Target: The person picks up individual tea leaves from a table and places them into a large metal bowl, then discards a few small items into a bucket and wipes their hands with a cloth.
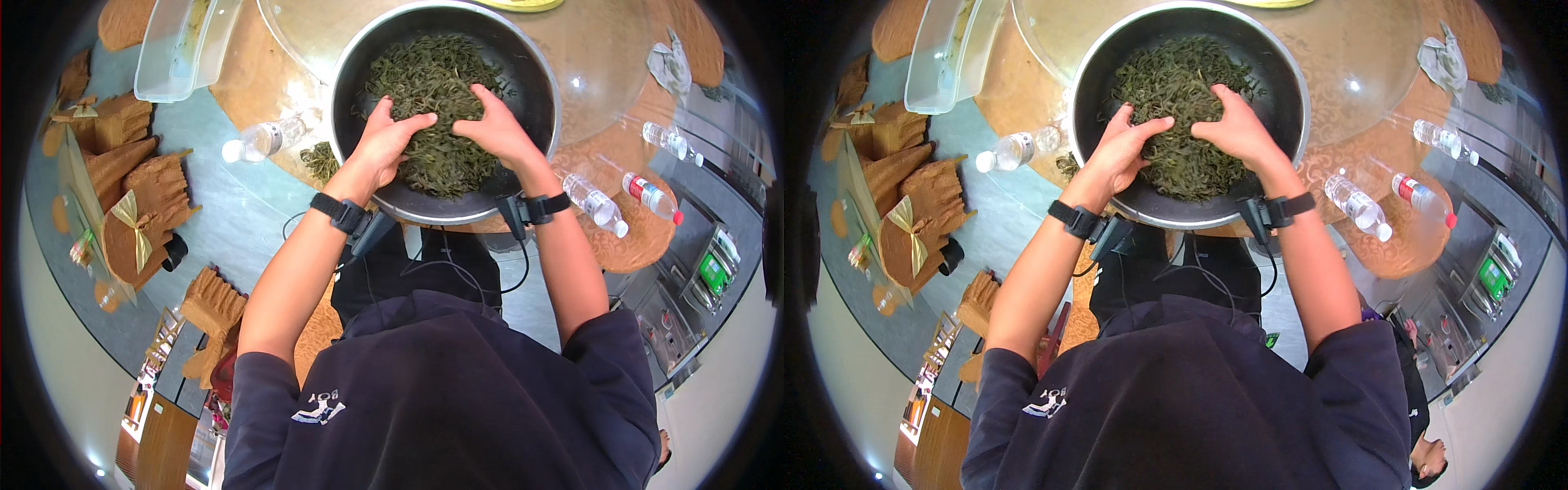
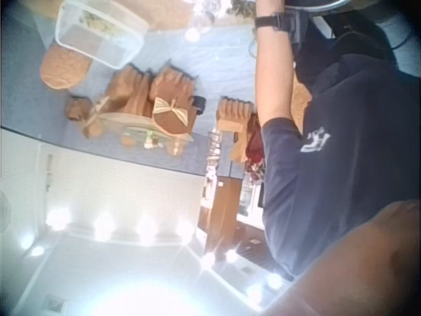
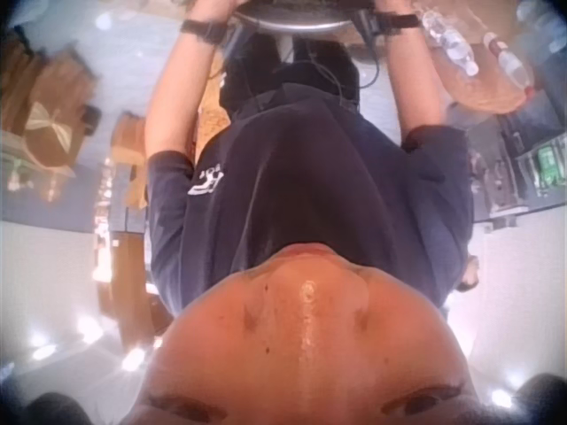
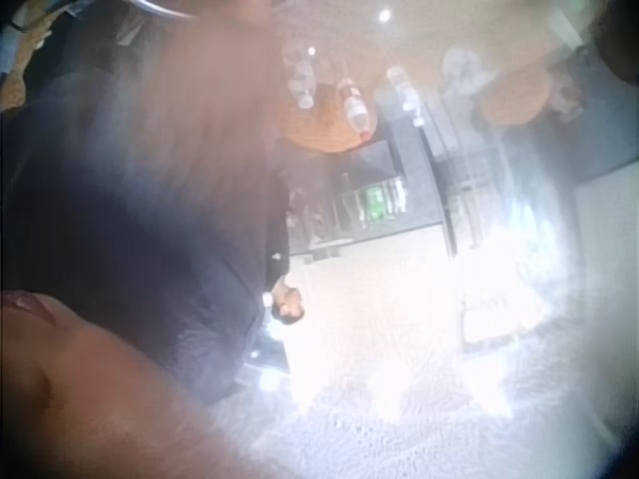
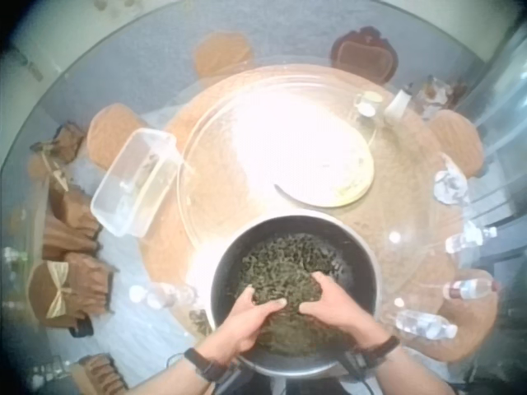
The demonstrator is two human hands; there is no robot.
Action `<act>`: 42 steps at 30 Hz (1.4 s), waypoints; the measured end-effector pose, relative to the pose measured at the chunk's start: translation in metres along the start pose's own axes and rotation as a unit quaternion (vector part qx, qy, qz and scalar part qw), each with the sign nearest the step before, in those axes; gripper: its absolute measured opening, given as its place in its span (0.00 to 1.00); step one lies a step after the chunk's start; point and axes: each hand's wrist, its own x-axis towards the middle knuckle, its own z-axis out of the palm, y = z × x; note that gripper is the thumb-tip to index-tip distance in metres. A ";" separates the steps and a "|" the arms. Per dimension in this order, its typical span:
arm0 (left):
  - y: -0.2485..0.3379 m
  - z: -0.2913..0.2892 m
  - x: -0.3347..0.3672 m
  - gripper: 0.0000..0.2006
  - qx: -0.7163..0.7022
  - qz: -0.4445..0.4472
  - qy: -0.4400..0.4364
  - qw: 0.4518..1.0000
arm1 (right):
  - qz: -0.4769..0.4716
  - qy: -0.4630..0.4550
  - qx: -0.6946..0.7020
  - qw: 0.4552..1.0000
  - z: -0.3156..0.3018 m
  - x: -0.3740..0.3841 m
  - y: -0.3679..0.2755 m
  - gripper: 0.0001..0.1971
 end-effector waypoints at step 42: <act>-0.023 -0.034 -0.018 0.29 -0.237 -0.137 -0.092 0.957 | 0.203 -0.007 0.385 0.900 -0.013 -0.052 -0.006 0.25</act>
